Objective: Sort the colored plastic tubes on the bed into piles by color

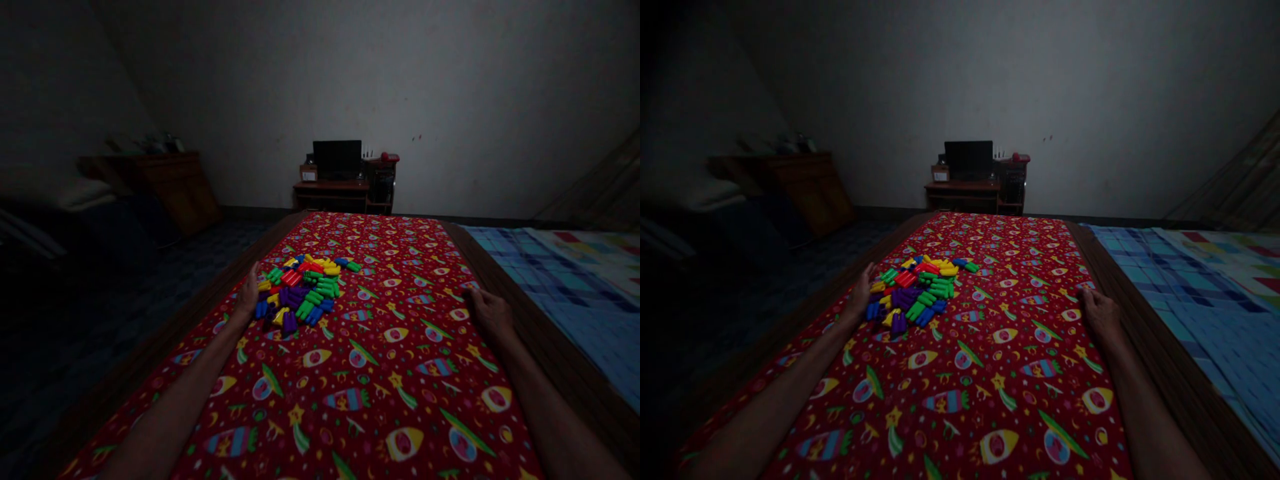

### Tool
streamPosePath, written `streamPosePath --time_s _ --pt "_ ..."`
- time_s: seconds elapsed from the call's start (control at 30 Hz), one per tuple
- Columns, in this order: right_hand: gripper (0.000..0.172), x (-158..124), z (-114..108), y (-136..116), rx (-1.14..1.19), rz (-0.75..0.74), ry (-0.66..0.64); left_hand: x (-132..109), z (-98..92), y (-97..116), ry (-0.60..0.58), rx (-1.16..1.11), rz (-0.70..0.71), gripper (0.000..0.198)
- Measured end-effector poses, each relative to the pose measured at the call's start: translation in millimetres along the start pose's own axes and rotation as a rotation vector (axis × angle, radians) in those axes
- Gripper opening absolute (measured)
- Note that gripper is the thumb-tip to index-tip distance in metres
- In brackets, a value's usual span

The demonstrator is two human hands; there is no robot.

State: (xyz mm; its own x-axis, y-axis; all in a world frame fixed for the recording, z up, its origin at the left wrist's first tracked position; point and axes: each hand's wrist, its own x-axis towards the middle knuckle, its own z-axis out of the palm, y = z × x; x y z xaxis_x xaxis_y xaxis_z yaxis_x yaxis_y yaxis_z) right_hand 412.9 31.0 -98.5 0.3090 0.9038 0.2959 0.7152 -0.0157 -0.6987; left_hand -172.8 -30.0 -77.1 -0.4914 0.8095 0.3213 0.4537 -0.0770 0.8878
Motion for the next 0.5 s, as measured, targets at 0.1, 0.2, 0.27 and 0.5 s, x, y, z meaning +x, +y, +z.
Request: streamPosePath --time_s 0.1,0.2,0.27,0.5 --pt "0.055 -0.5 0.6 0.8 0.035 -0.024 0.017 3.6 -6.2 -3.6 0.125 -0.257 -0.180 0.054" --pt "0.053 -3.2 -0.8 -3.8 0.059 -0.039 0.017 4.6 -7.9 1.0 0.200 -0.461 -0.307 0.053" --pt "0.051 -5.2 -2.3 -8.3 0.063 -0.020 0.019 3.4 -7.3 4.8 0.229 -0.543 -0.329 0.052" --pt "0.050 -5.7 -5.2 -10.0 0.036 0.030 -0.012 0.5 -6.8 0.3 0.219 -0.568 -0.293 0.050"
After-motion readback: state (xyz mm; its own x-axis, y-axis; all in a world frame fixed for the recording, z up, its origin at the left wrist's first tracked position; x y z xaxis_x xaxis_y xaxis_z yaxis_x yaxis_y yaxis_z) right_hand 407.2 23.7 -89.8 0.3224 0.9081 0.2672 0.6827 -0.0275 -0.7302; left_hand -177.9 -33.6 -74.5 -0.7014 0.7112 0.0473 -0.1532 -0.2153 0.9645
